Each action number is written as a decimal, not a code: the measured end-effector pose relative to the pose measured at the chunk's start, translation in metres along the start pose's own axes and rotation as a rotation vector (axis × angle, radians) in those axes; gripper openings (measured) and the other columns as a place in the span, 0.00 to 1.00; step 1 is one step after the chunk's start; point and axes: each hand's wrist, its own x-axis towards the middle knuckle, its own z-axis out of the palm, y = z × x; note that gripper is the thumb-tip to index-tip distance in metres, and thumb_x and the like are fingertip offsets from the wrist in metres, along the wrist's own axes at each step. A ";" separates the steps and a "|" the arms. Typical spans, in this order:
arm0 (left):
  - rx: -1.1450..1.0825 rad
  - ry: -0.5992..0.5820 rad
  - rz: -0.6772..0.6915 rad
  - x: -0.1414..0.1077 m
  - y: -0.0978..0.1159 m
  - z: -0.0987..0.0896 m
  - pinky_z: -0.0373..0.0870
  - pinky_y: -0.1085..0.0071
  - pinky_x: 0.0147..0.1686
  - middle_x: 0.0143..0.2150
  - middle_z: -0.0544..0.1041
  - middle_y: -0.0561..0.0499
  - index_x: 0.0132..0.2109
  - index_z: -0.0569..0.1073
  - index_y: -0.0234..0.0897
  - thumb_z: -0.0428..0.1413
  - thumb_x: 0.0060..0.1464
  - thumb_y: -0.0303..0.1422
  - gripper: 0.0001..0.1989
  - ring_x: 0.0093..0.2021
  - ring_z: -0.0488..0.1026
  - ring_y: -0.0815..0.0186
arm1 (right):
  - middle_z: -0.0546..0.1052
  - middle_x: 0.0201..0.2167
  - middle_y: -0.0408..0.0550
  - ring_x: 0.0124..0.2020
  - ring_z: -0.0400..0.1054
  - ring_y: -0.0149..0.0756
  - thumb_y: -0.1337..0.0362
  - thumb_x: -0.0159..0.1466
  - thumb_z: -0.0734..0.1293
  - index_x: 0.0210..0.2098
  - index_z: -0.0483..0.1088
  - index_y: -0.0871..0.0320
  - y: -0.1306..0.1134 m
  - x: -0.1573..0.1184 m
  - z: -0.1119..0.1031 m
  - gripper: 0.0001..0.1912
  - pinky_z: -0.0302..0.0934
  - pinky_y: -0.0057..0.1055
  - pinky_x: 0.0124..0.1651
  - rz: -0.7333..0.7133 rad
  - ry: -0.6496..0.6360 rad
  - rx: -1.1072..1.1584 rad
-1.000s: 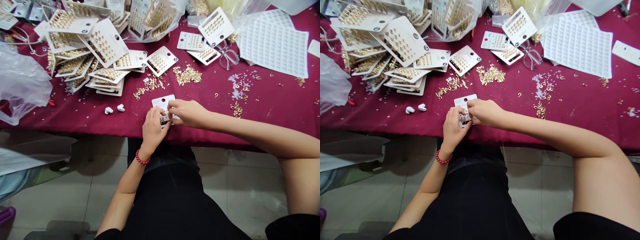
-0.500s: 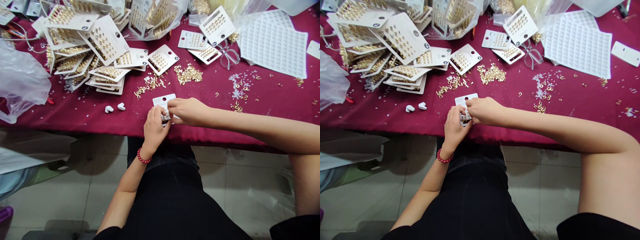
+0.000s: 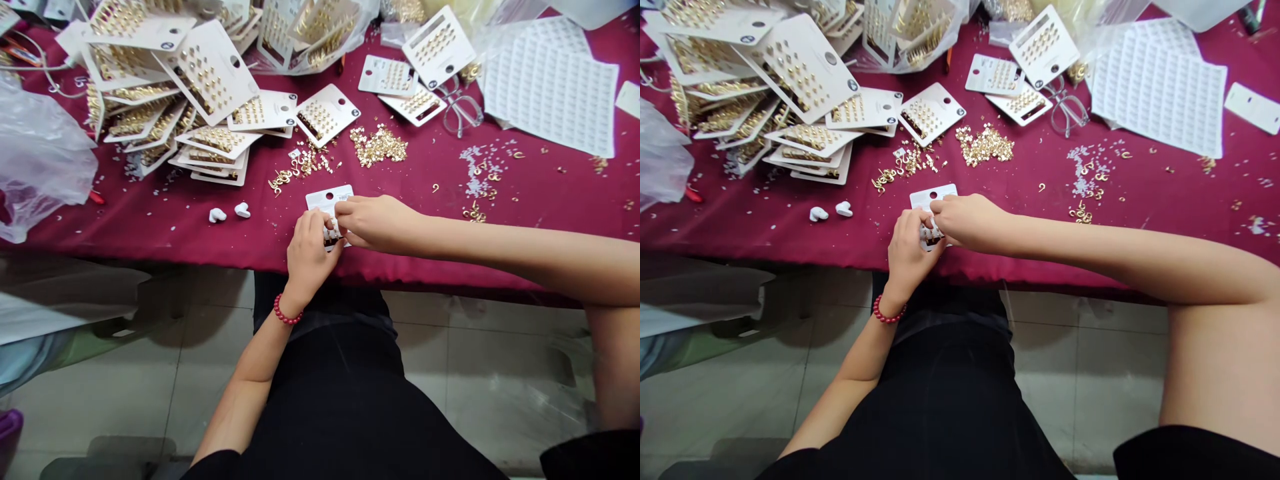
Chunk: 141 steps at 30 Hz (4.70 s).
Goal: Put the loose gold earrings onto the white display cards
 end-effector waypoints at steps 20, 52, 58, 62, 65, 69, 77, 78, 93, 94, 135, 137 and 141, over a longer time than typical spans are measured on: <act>0.027 -0.003 -0.013 0.000 0.002 0.000 0.71 0.65 0.42 0.47 0.73 0.48 0.42 0.71 0.41 0.63 0.52 0.33 0.11 0.47 0.70 0.59 | 0.74 0.38 0.51 0.38 0.67 0.34 0.66 0.65 0.62 0.39 0.72 0.62 0.008 -0.002 0.002 0.09 0.46 0.28 0.26 -0.021 0.043 0.008; 0.012 0.005 -0.014 0.001 0.002 0.002 0.69 0.66 0.43 0.43 0.72 0.49 0.44 0.65 0.40 0.61 0.54 0.35 0.14 0.45 0.70 0.60 | 0.75 0.42 0.53 0.42 0.68 0.37 0.68 0.65 0.62 0.39 0.73 0.63 0.007 0.001 -0.005 0.08 0.45 0.27 0.27 -0.010 -0.028 0.064; 0.017 0.000 -0.015 0.000 0.003 0.002 0.70 0.66 0.46 0.45 0.73 0.48 0.45 0.65 0.39 0.62 0.53 0.34 0.16 0.47 0.71 0.59 | 0.75 0.40 0.50 0.43 0.69 0.37 0.69 0.64 0.65 0.40 0.72 0.62 0.004 0.004 0.003 0.06 0.43 0.28 0.25 -0.006 -0.034 0.038; 0.035 0.004 -0.022 0.000 0.003 0.003 0.70 0.65 0.48 0.46 0.74 0.47 0.46 0.66 0.39 0.63 0.52 0.33 0.17 0.50 0.71 0.58 | 0.75 0.42 0.50 0.45 0.69 0.39 0.69 0.66 0.63 0.42 0.73 0.61 0.005 0.004 0.004 0.07 0.41 0.29 0.23 -0.012 -0.034 0.032; 0.041 0.010 -0.012 0.000 0.002 0.003 0.70 0.64 0.49 0.47 0.74 0.46 0.46 0.66 0.39 0.63 0.52 0.34 0.18 0.51 0.71 0.57 | 0.76 0.42 0.50 0.45 0.69 0.39 0.69 0.67 0.62 0.42 0.73 0.61 0.003 0.002 0.002 0.08 0.40 0.29 0.23 0.001 -0.030 0.015; 0.024 0.005 -0.001 -0.001 0.000 0.003 0.70 0.64 0.49 0.46 0.74 0.47 0.46 0.66 0.40 0.63 0.53 0.35 0.17 0.52 0.71 0.57 | 0.76 0.41 0.50 0.42 0.70 0.36 0.67 0.67 0.62 0.39 0.73 0.61 -0.001 -0.006 0.004 0.08 0.39 0.28 0.23 0.044 0.023 0.061; 0.014 0.000 0.008 -0.004 0.002 0.001 0.69 0.64 0.52 0.48 0.75 0.47 0.45 0.65 0.40 0.64 0.52 0.34 0.17 0.58 0.70 0.56 | 0.79 0.35 0.50 0.36 0.68 0.34 0.58 0.65 0.66 0.36 0.75 0.59 0.102 -0.060 0.041 0.11 0.53 0.29 0.33 0.578 0.497 0.251; 0.015 -0.002 0.007 -0.004 0.002 0.001 0.69 0.64 0.52 0.49 0.75 0.47 0.45 0.65 0.40 0.64 0.52 0.34 0.17 0.58 0.70 0.56 | 0.80 0.36 0.52 0.36 0.69 0.33 0.60 0.65 0.65 0.39 0.75 0.60 0.125 -0.070 0.048 0.11 0.54 0.30 0.35 0.711 0.546 0.264; 0.008 0.001 0.012 -0.005 0.003 0.001 0.69 0.61 0.52 0.48 0.75 0.46 0.45 0.65 0.41 0.63 0.54 0.35 0.16 0.58 0.70 0.54 | 0.81 0.42 0.60 0.41 0.73 0.25 0.66 0.64 0.68 0.49 0.72 0.66 0.221 -0.126 0.108 0.15 0.58 0.24 0.47 0.955 0.721 0.387; 0.007 0.000 0.011 -0.005 0.003 0.002 0.69 0.61 0.52 0.48 0.75 0.46 0.45 0.65 0.41 0.63 0.54 0.35 0.16 0.58 0.70 0.54 | 0.81 0.41 0.59 0.42 0.73 0.26 0.65 0.63 0.68 0.48 0.72 0.65 0.222 -0.126 0.110 0.15 0.59 0.24 0.47 0.946 0.735 0.384; -0.047 -0.005 0.010 -0.002 0.000 0.001 0.67 0.61 0.54 0.47 0.74 0.47 0.45 0.65 0.41 0.63 0.53 0.33 0.16 0.57 0.69 0.57 | 0.78 0.32 0.46 0.34 0.73 0.35 0.67 0.62 0.65 0.31 0.55 0.54 0.007 -0.018 0.054 0.12 0.61 0.27 0.33 0.131 0.466 0.675; -0.050 -0.008 0.010 -0.002 0.000 0.001 0.67 0.61 0.54 0.48 0.74 0.47 0.45 0.65 0.41 0.62 0.53 0.33 0.16 0.57 0.69 0.57 | 0.78 0.31 0.47 0.33 0.72 0.35 0.67 0.62 0.65 0.32 0.56 0.54 0.007 -0.017 0.053 0.10 0.60 0.28 0.33 0.140 0.440 0.649; -0.051 -0.003 0.018 -0.002 -0.001 0.002 0.68 0.62 0.53 0.49 0.74 0.47 0.45 0.65 0.41 0.62 0.53 0.34 0.16 0.56 0.69 0.57 | 0.78 0.33 0.48 0.34 0.72 0.36 0.68 0.63 0.64 0.32 0.54 0.54 0.008 -0.017 0.050 0.11 0.59 0.27 0.33 0.147 0.414 0.640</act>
